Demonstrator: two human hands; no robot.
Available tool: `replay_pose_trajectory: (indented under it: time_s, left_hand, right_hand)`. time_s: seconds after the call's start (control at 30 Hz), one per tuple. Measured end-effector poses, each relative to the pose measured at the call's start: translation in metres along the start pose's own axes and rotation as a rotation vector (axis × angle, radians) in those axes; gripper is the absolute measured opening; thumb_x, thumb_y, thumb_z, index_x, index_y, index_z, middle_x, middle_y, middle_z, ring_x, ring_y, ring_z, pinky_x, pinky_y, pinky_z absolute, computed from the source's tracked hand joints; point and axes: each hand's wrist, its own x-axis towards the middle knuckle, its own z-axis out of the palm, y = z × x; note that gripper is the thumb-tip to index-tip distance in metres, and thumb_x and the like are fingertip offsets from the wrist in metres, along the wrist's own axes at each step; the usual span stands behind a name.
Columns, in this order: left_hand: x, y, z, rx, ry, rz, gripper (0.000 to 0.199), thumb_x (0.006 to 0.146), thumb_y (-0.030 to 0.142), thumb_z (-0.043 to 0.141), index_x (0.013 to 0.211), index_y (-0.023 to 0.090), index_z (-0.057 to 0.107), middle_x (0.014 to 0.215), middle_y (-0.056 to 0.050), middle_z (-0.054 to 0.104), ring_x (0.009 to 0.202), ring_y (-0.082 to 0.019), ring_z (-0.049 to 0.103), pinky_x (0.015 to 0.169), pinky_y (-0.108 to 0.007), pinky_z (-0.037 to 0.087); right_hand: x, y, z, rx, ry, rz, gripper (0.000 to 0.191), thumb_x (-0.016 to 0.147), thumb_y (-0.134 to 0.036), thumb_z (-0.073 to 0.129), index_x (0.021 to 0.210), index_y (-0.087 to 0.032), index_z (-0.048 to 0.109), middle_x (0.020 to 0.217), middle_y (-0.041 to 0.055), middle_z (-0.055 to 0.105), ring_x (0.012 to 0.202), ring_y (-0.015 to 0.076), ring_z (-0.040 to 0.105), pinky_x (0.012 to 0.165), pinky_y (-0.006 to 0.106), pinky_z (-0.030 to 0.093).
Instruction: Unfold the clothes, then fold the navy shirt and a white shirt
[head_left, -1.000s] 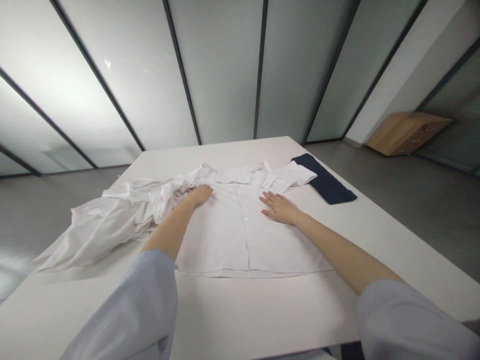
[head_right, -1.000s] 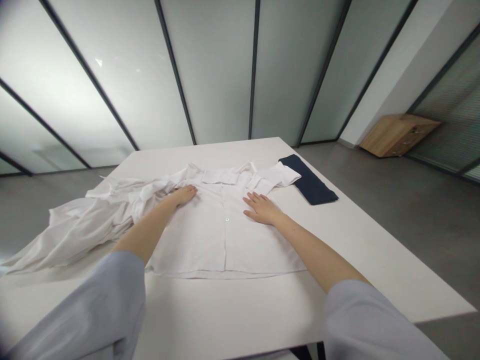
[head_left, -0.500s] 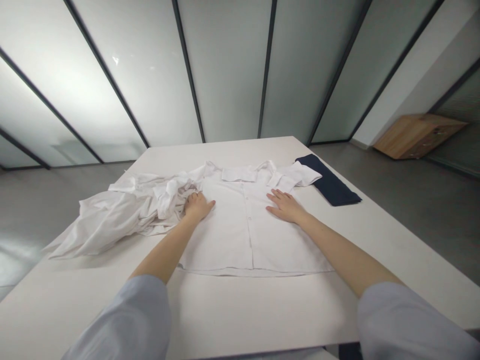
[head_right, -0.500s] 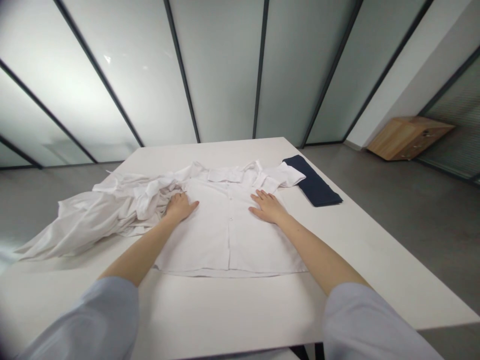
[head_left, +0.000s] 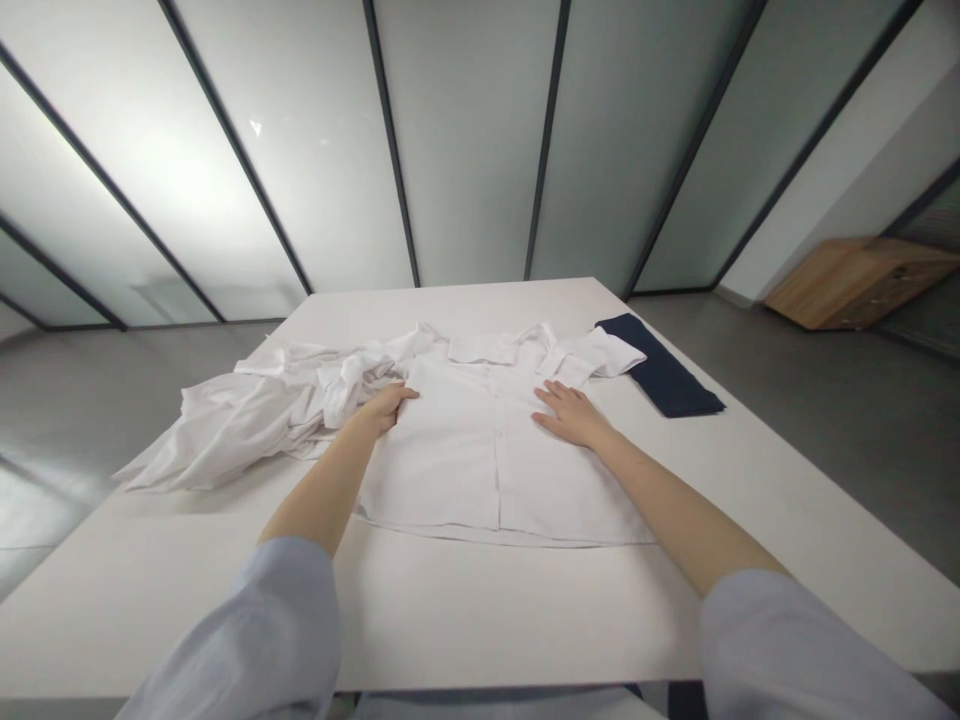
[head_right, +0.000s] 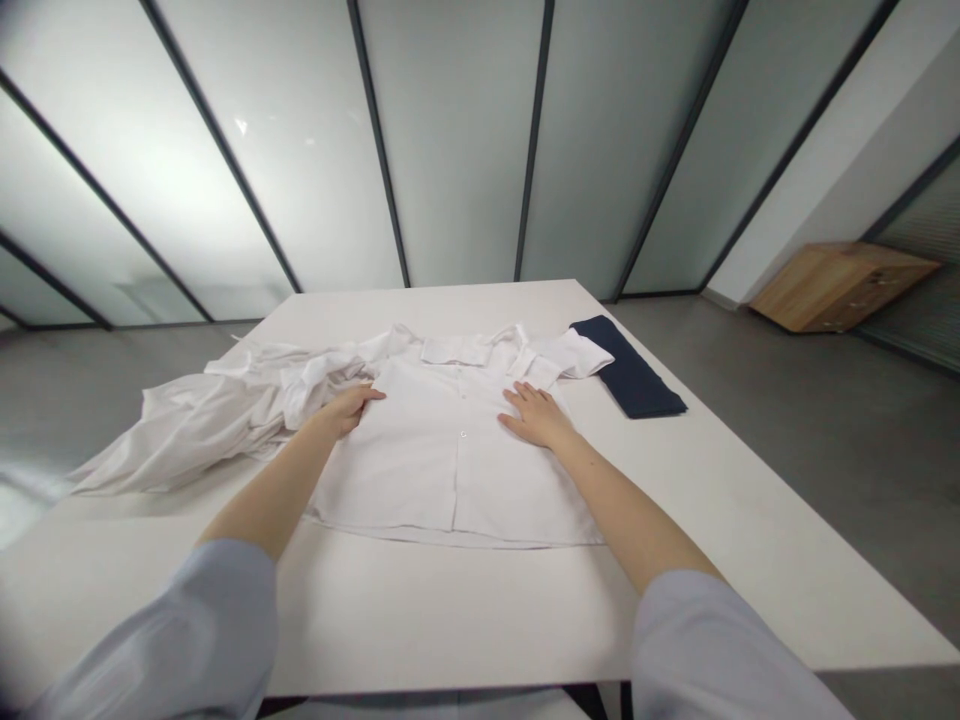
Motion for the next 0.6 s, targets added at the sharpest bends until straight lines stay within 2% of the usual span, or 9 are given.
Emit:
replay_pose_trajectory:
  time_s: [0.03,0.13,0.23,0.3,0.37,0.4,0.47,0.53,0.6]
  left_hand:
    - [-0.004,0.000,-0.006,0.017,-0.014,-0.035,0.063,0.062,0.010,0.073,0.121,0.022,0.055,0.100,-0.006,0.070,0.080,-0.019,0.069,0.071,-0.031,0.058]
    - [-0.017,-0.003,-0.024,0.236,0.027,0.005,0.074,0.067,0.015,0.071,0.135,0.027,0.043,0.115,-0.006,0.066,0.078,-0.016,0.069,0.066,-0.026,0.056]
    - [-0.031,-0.006,-0.034,0.644,0.081,0.064,0.075,0.072,0.023,0.069,0.140,0.026,0.038,0.119,-0.009,0.063,0.083,-0.019,0.068,0.071,-0.029,0.054]
    - [-0.040,-0.009,-0.031,0.960,0.177,0.224,0.074,0.075,0.023,0.065,0.142,0.020,0.035,0.121,-0.013,0.061,0.098,-0.024,0.066,0.083,-0.034,0.052]
    - [-0.048,-0.012,-0.022,1.215,0.279,0.485,0.064,0.079,0.023,0.058,0.140,0.016,0.038,0.126,-0.015,0.058,0.113,-0.027,0.058,0.096,-0.037,0.047]
    - [-0.052,-0.014,-0.017,1.312,0.293,0.605,0.056,0.082,0.024,0.054,0.137,0.016,0.042,0.127,-0.015,0.058,0.118,-0.027,0.055,0.100,-0.038,0.044]
    - [-0.056,-0.018,-0.007,1.465,0.219,0.736,0.042,0.088,0.030,0.047,0.128,0.018,0.051,0.125,-0.013,0.060,0.120,-0.027,0.053,0.103,-0.040,0.041]
    - [-0.056,-0.022,0.001,1.578,0.097,0.727,0.038,0.091,0.037,0.043,0.121,0.019,0.057,0.124,-0.011,0.062,0.119,-0.027,0.054,0.103,-0.042,0.040]
    - [-0.050,-0.025,0.006,1.636,0.030,0.663,0.040,0.093,0.043,0.039,0.121,0.021,0.058,0.130,-0.011,0.060,0.121,-0.027,0.053,0.103,-0.043,0.039]
  right_hand:
    - [0.000,0.000,0.001,-0.002,-0.001,-0.001,0.063,0.093,-0.055,0.035,0.143,-0.018,0.045,0.154,0.0129,0.034,0.141,0.0282,0.031,0.113,0.044,0.028]
    - [0.001,0.000,0.002,-0.001,0.000,0.009,0.061,0.093,-0.055,0.037,0.142,-0.019,0.046,0.153,0.0121,0.035,0.141,0.0279,0.032,0.112,0.043,0.028]
    - [0.001,-0.001,0.001,0.002,0.016,0.012,0.059,0.093,-0.052,0.040,0.141,-0.018,0.047,0.153,0.0129,0.036,0.140,0.0288,0.033,0.111,0.043,0.029]
    - [-0.001,-0.003,-0.003,-0.001,0.056,-0.008,0.057,0.093,-0.048,0.044,0.138,-0.015,0.050,0.149,0.0153,0.041,0.138,0.0295,0.035,0.110,0.042,0.029]
    - [-0.003,-0.006,-0.008,-0.006,0.119,-0.042,0.050,0.092,-0.043,0.046,0.130,-0.012,0.055,0.140,0.0172,0.050,0.131,0.0291,0.043,0.108,0.040,0.031]
    - [-0.005,-0.009,-0.011,-0.008,0.142,-0.055,0.046,0.092,-0.041,0.046,0.125,-0.011,0.059,0.133,0.0171,0.056,0.126,0.0285,0.047,0.106,0.039,0.032]
    - [-0.008,-0.015,-0.017,-0.013,0.146,-0.044,0.039,0.093,-0.038,0.044,0.114,-0.012,0.064,0.120,0.0160,0.062,0.114,0.0272,0.054,0.101,0.038,0.036]
    - [-0.011,-0.023,-0.020,-0.018,0.111,0.021,0.037,0.094,-0.039,0.043,0.108,-0.014,0.066,0.115,0.0155,0.063,0.108,0.0274,0.055,0.094,0.038,0.039]
    - [-0.010,-0.029,-0.020,-0.016,0.070,0.101,0.040,0.094,-0.044,0.042,0.111,-0.016,0.066,0.119,0.0160,0.061,0.109,0.0290,0.054,0.091,0.038,0.041]
